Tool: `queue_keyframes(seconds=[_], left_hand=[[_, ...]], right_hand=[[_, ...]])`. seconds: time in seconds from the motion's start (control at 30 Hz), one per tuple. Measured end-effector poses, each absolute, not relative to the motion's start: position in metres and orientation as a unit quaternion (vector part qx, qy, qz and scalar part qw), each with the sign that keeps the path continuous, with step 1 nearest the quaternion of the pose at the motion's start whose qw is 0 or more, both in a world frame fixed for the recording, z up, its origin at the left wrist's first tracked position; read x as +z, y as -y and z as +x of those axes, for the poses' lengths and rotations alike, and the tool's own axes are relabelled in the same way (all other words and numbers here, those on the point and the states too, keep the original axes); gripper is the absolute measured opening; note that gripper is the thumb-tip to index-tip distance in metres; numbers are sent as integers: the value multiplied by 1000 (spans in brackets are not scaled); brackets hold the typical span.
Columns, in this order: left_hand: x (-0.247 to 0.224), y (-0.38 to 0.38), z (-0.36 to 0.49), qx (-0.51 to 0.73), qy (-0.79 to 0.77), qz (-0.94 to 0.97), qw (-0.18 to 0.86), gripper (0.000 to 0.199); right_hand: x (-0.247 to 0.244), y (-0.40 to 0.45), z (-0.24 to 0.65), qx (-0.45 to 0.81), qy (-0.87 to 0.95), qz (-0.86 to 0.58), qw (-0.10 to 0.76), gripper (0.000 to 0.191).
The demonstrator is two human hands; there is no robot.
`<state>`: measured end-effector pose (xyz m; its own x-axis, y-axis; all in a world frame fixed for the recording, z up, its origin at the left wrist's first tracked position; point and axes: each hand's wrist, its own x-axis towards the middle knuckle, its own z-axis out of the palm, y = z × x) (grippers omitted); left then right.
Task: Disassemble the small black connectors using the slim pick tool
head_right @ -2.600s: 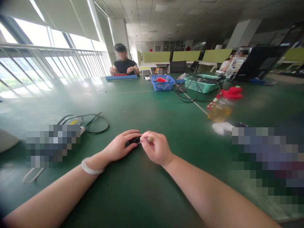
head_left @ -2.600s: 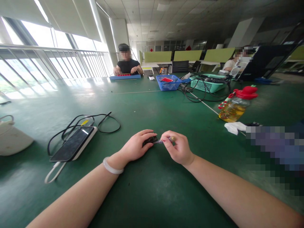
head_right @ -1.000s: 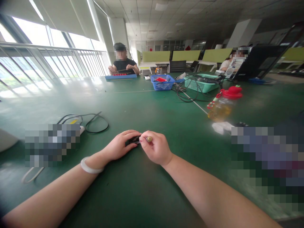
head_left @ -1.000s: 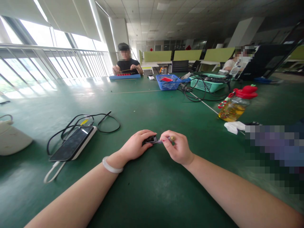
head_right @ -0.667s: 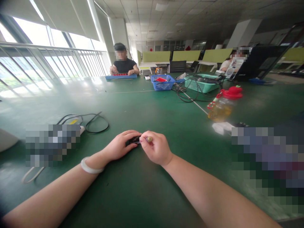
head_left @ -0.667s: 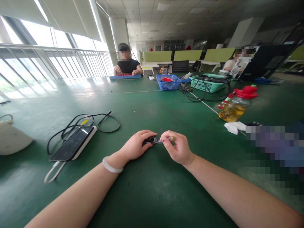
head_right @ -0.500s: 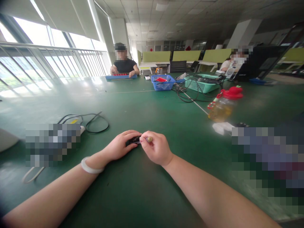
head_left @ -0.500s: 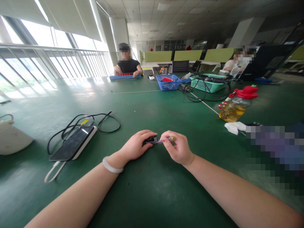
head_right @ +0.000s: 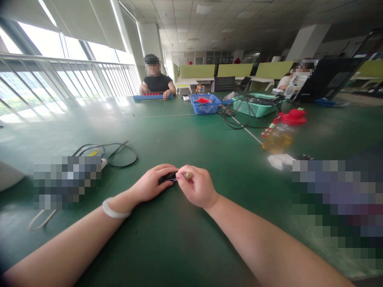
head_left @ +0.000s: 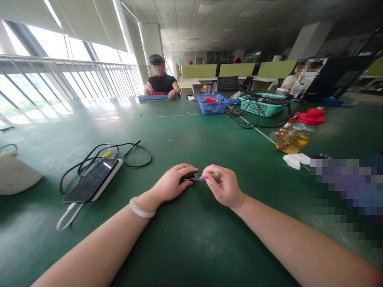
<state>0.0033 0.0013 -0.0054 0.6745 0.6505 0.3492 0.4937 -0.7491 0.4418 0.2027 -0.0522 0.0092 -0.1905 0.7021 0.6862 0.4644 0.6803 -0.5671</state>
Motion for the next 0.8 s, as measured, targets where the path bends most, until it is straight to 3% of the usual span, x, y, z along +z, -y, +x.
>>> queue_keyframes(seconds=[0.8], left_hand=[[-5, -1, 3, 247, -323, 900, 156, 36]], right_hand=[[10, 53, 203, 108, 762, -383, 511, 17]])
